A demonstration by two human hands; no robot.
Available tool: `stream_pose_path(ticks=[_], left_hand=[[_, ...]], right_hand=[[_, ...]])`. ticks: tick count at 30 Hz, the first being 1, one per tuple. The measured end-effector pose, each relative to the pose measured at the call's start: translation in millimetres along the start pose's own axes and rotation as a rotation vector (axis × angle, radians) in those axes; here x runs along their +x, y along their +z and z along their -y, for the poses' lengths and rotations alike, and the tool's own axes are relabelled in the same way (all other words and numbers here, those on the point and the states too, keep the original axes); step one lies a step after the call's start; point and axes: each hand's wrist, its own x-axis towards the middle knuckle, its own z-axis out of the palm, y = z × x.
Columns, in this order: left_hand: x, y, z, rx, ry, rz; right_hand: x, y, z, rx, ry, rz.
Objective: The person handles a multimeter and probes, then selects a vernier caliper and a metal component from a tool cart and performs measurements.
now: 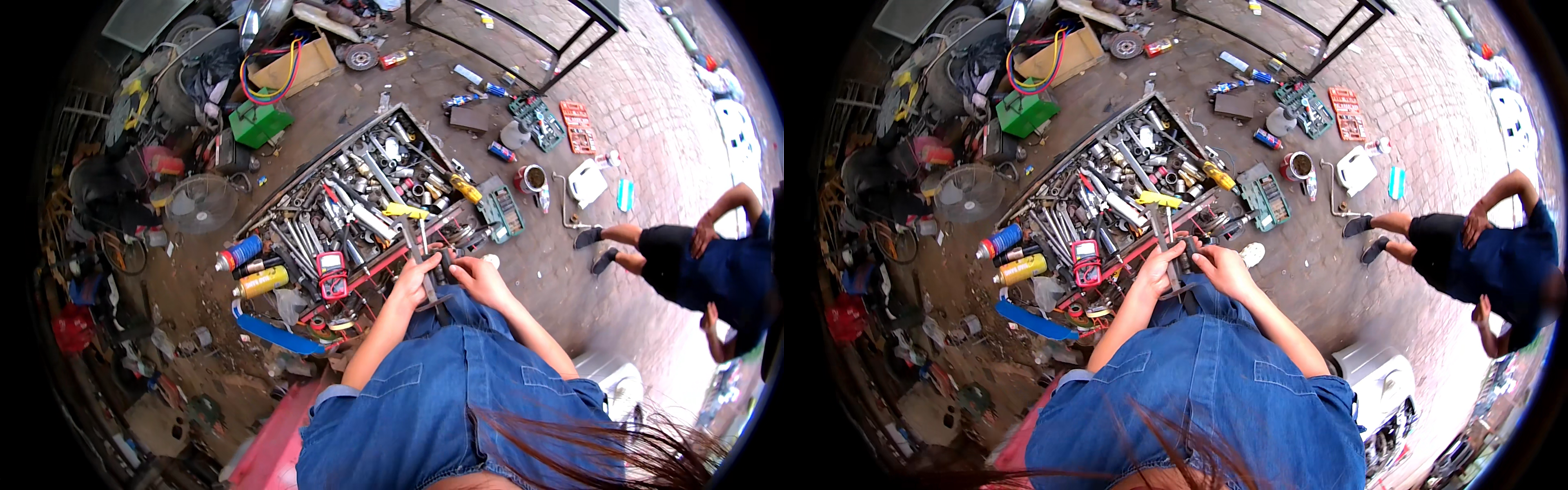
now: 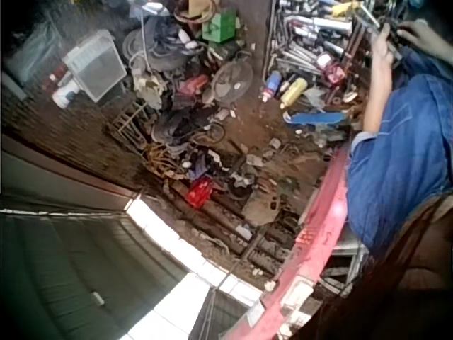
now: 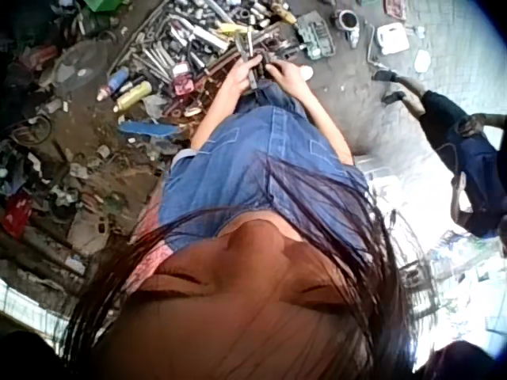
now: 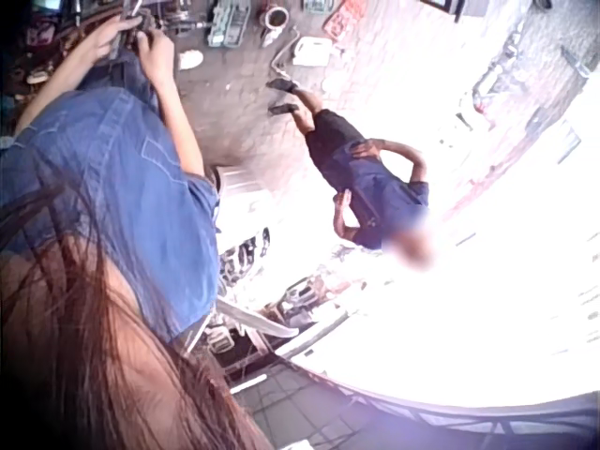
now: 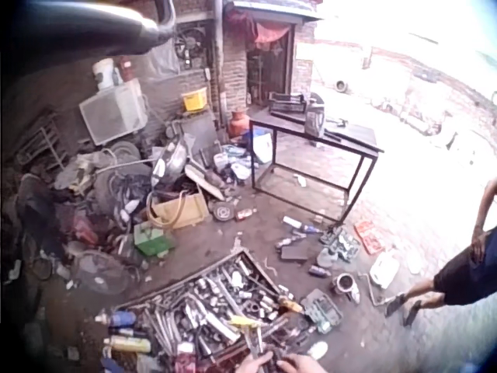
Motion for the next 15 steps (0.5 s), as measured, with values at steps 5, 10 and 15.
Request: stream_pose_path(ticks=[5,10,15], left_hand=[[-23,-26,-30,-0.036,0.065,-0.103],[-44,-55,-43,-0.038,0.163,-0.187],[-67,-71,-45,-0.146,0.167,-0.261]], right_hand=[[51,-13,19,-0.178,-0.097,-0.063],[158,-15,21,-0.438,-0.275,-0.182],[265,0,-1,-0.766,-0.321,-0.296]])
